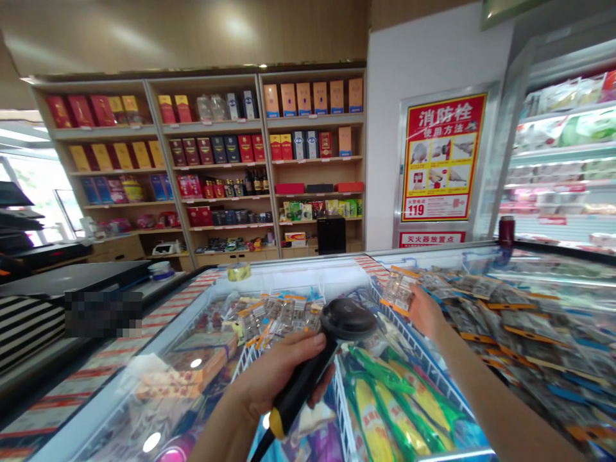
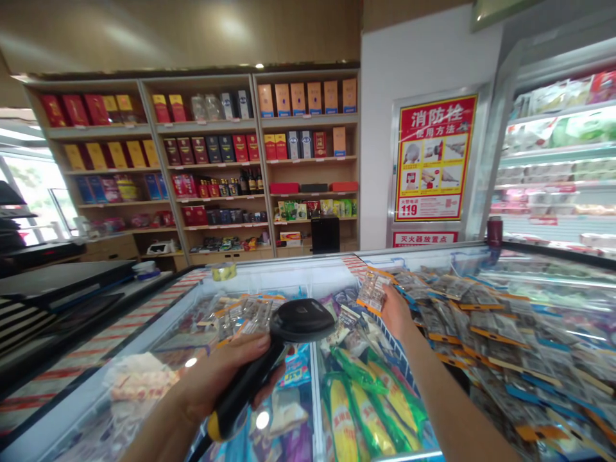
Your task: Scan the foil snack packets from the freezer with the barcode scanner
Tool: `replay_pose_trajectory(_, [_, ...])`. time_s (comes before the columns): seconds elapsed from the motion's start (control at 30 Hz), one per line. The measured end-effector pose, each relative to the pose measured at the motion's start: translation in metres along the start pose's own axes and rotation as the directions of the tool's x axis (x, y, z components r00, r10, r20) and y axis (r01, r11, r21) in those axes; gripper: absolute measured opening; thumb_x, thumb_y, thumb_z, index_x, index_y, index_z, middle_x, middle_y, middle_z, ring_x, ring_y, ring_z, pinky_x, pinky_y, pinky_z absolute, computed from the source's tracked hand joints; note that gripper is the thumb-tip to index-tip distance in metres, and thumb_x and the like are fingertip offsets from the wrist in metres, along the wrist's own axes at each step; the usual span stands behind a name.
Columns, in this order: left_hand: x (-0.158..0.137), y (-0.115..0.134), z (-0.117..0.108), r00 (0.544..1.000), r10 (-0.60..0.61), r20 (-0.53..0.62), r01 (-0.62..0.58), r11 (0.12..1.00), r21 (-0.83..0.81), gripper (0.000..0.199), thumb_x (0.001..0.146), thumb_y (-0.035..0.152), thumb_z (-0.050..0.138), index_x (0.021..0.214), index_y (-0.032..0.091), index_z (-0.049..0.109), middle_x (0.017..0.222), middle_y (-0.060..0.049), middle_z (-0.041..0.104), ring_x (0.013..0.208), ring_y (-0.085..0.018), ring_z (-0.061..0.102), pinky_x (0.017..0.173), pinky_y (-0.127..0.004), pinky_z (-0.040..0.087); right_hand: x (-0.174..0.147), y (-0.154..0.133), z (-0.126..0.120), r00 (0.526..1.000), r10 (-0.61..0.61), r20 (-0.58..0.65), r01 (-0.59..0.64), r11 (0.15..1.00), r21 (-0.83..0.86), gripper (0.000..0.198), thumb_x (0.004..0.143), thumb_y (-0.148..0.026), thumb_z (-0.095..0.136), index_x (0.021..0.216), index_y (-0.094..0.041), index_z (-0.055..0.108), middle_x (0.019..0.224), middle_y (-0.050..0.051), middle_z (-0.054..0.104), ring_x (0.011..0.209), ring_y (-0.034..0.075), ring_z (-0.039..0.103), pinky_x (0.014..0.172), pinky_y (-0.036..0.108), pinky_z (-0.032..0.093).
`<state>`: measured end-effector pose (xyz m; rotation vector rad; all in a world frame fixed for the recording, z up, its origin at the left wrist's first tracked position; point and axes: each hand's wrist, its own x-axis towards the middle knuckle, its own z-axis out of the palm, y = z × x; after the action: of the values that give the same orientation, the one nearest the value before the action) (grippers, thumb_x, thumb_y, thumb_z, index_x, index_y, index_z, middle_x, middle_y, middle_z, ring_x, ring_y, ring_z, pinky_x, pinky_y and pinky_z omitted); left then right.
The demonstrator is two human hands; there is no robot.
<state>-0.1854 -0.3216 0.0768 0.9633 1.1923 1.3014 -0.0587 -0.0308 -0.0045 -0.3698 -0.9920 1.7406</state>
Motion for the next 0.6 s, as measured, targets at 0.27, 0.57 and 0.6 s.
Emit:
replay_pose_trajectory(0.27, [0.005, -0.01, 0.004, 0.998, -0.037, 0.042, 0.037, 0.999, 0.023, 0.032, 0.072, 0.043, 0.051, 0.071, 0.012, 0.05, 0.055, -0.002, 0.054, 0.039, -0.008, 0.05, 0.037, -0.017, 0.033, -0.005, -0.011, 0.008, 0.986, 0.156, -0.055, -0.153, 0.987, 0.053, 0.029, 0.082, -0.022, 0.033, 0.099, -0.018, 0.056, 0.076, 0.003, 0.07, 0.07, 0.019, 0.065, 0.064, 0.033, 0.053])
replay_pose_trajectory(0.57, [0.001, -0.005, 0.0, 0.993, -0.114, 0.004, 0.114, 0.993, 0.028, 0.038, 0.07, 0.048, 0.051, 0.068, 0.01, 0.052, 0.056, -0.005, 0.057, 0.039, -0.011, 0.053, 0.037, -0.019, 0.036, -0.008, -0.015, 0.006, 0.991, 0.121, -0.058, -0.116, 0.99, 0.077, 0.03, 0.082, -0.02, 0.033, 0.1, -0.017, 0.057, 0.073, 0.004, 0.069, 0.072, 0.02, 0.065, 0.062, 0.035, 0.054])
replay_pose_trajectory(0.6, [0.001, -0.005, 0.0, 0.993, -0.122, -0.001, 0.122, 0.992, 0.028, 0.039, 0.07, 0.049, 0.05, 0.068, 0.01, 0.052, 0.055, -0.005, 0.057, 0.039, -0.011, 0.053, 0.037, -0.019, 0.035, -0.009, -0.016, 0.007, 0.991, 0.123, -0.052, -0.119, 0.99, 0.073, 0.03, 0.082, -0.02, 0.033, 0.099, -0.017, 0.057, 0.073, 0.005, 0.069, 0.072, 0.02, 0.065, 0.062, 0.035, 0.054])
